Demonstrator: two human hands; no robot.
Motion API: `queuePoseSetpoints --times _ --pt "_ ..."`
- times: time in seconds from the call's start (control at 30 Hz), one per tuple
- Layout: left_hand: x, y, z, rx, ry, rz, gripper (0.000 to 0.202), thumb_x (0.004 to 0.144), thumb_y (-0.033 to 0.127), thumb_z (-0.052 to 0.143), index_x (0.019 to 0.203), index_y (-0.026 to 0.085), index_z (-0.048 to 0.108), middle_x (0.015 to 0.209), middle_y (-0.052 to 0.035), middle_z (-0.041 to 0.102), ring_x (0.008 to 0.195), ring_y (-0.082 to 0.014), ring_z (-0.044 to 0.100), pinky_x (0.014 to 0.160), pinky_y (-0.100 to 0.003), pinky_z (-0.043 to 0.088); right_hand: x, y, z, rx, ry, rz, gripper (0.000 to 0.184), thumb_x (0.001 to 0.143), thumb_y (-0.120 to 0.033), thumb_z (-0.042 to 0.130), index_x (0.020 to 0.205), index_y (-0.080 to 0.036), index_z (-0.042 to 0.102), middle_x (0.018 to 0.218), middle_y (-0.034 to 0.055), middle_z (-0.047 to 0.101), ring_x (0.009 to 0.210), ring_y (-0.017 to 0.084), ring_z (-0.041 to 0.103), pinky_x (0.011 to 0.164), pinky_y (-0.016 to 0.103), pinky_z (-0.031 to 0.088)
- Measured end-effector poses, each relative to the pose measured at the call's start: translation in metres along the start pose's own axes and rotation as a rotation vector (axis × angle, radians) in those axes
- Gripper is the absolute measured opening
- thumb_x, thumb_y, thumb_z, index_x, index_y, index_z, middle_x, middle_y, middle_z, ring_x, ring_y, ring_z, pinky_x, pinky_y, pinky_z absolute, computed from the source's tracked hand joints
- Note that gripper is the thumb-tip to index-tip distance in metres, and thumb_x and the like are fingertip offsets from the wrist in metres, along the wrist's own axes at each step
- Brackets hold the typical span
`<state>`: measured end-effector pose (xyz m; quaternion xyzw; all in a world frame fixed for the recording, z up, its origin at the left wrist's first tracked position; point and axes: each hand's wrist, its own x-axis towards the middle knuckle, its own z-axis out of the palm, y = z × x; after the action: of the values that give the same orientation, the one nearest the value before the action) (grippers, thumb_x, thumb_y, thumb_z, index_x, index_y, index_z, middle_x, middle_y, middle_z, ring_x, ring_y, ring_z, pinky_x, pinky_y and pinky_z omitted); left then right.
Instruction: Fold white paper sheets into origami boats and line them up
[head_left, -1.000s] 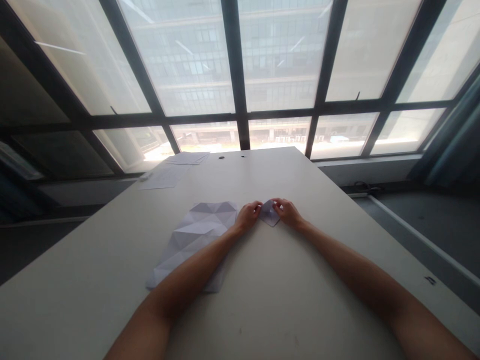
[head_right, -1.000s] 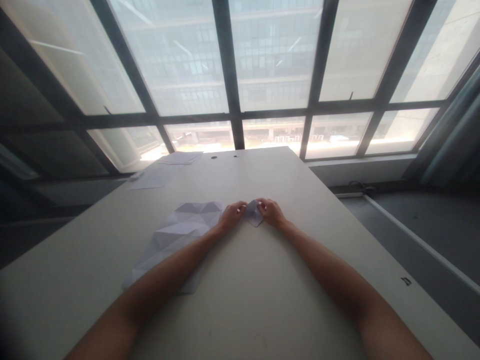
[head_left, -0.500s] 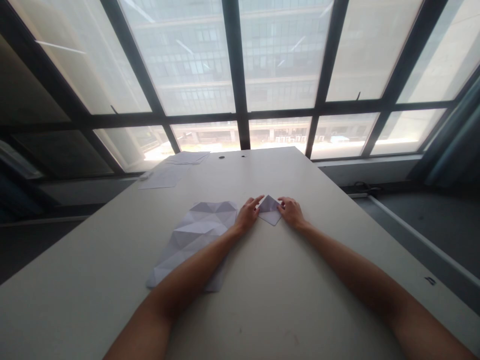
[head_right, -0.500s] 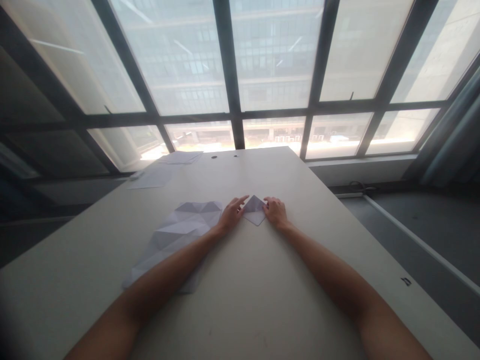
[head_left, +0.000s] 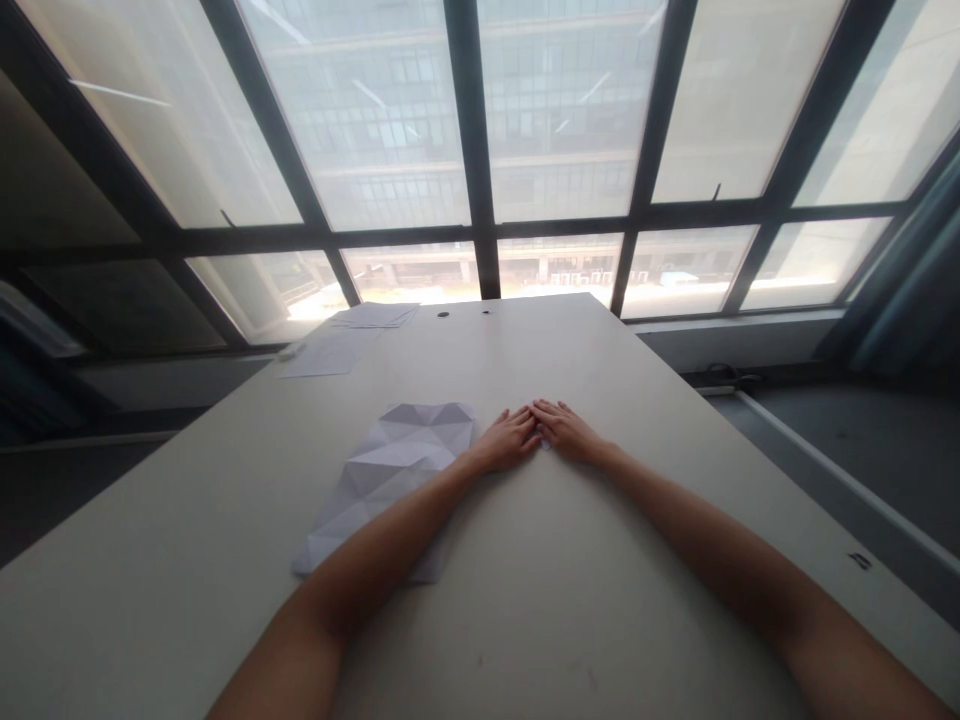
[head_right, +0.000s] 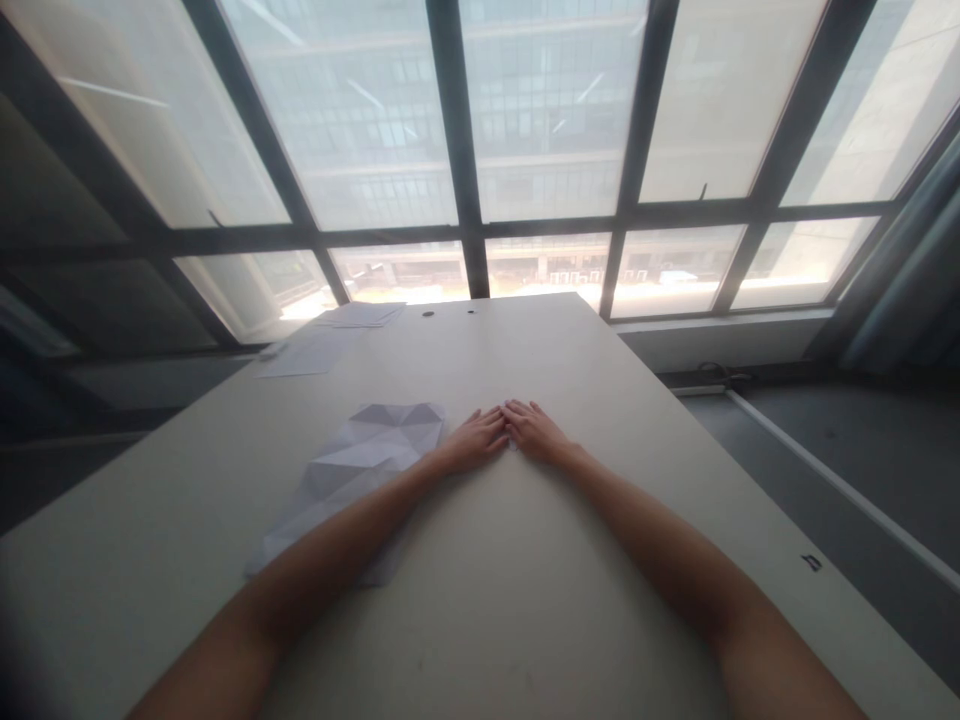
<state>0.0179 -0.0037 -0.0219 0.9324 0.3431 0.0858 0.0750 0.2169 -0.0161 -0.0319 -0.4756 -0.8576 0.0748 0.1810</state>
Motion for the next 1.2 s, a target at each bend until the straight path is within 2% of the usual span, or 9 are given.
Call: queuePoseSetpoints --times 0.13,0.27,0.4,0.67,0.8,0.93,1.13,1.2 --pt "0.001 -0.001 0.002 -0.002 -0.017 -0.028 0.062 0.105 0.047 0.026 0.161 0.024 0.012 0.166 -0.0063 0.018 0.153 -0.0205 0.016 0.123 -0.049 0.013 -0.001 -0.004 0.001 -0.029 -0.099 0.066 0.066 0.104 -0.048 0.021 0.158 -0.01 0.025 0.163 0.0131 0.025 0.152 0.024 0.02 0.123 0.048 0.013" --pt "0.001 0.0 0.003 0.039 -0.058 -0.075 0.064 0.104 0.047 0.023 0.161 0.021 0.01 0.167 -0.0078 0.013 0.154 -0.0207 0.01 0.123 -0.048 0.009 -0.001 -0.007 -0.001 -0.08 -0.141 0.131 0.072 0.103 -0.054 0.014 0.159 -0.009 0.022 0.165 0.0132 0.019 0.153 0.025 0.014 0.123 0.052 0.01" --pt "0.001 0.0 -0.001 0.076 -0.089 -0.118 0.065 0.104 0.048 0.021 0.161 0.017 0.014 0.166 -0.0114 0.013 0.154 -0.0223 0.01 0.122 -0.046 0.011 -0.001 -0.01 -0.003 -0.1 -0.167 0.204 0.071 0.102 -0.053 0.017 0.159 -0.011 0.021 0.166 0.0128 0.016 0.154 0.026 0.011 0.122 0.056 0.007" --pt "-0.001 -0.003 -0.005 0.113 -0.09 -0.164 0.062 0.104 0.04 0.025 0.158 0.01 0.022 0.165 -0.0182 0.017 0.154 -0.0281 0.013 0.121 -0.053 0.014 -0.002 -0.008 -0.004 -0.084 -0.157 0.308 0.07 0.102 -0.05 0.024 0.16 -0.011 0.02 0.166 0.0149 0.014 0.154 0.028 0.007 0.12 0.06 0.004" --pt "0.0 -0.002 -0.006 0.119 -0.081 -0.228 0.064 0.103 0.042 0.027 0.157 0.009 0.023 0.164 -0.0203 0.015 0.153 -0.0312 0.014 0.119 -0.058 0.015 -0.001 -0.004 -0.008 -0.083 -0.165 0.328 0.067 0.102 -0.047 0.023 0.16 -0.013 0.018 0.166 0.0148 0.013 0.154 0.028 0.007 0.12 0.061 0.002" --pt "0.0 -0.002 -0.006 0.125 -0.075 -0.283 0.065 0.103 0.045 0.028 0.157 0.01 0.023 0.164 -0.0215 0.016 0.153 -0.0317 0.014 0.119 -0.058 0.014 -0.001 0.0 -0.009 -0.078 -0.161 0.356 0.067 0.103 -0.047 0.023 0.16 -0.013 0.018 0.166 0.015 0.011 0.154 0.028 0.005 0.119 0.062 0.001" --pt "-0.002 -0.004 -0.004 0.114 -0.055 -0.286 0.063 0.103 0.043 0.029 0.157 0.01 0.024 0.164 -0.0213 0.018 0.153 -0.031 0.013 0.119 -0.059 0.013 0.0 0.001 -0.006 -0.083 -0.149 0.371 0.068 0.103 -0.048 0.024 0.159 -0.011 0.018 0.166 0.0157 0.011 0.154 0.027 0.006 0.119 0.062 0.002" --pt "-0.003 -0.004 -0.005 0.103 -0.054 -0.271 0.062 0.104 0.044 0.028 0.157 0.014 0.025 0.164 -0.0197 0.018 0.153 -0.0313 0.013 0.119 -0.06 0.014 0.0 0.002 -0.005 -0.084 -0.143 0.369 0.068 0.102 -0.047 0.025 0.159 -0.011 0.019 0.166 0.0163 0.012 0.154 0.028 0.007 0.119 0.062 0.003"
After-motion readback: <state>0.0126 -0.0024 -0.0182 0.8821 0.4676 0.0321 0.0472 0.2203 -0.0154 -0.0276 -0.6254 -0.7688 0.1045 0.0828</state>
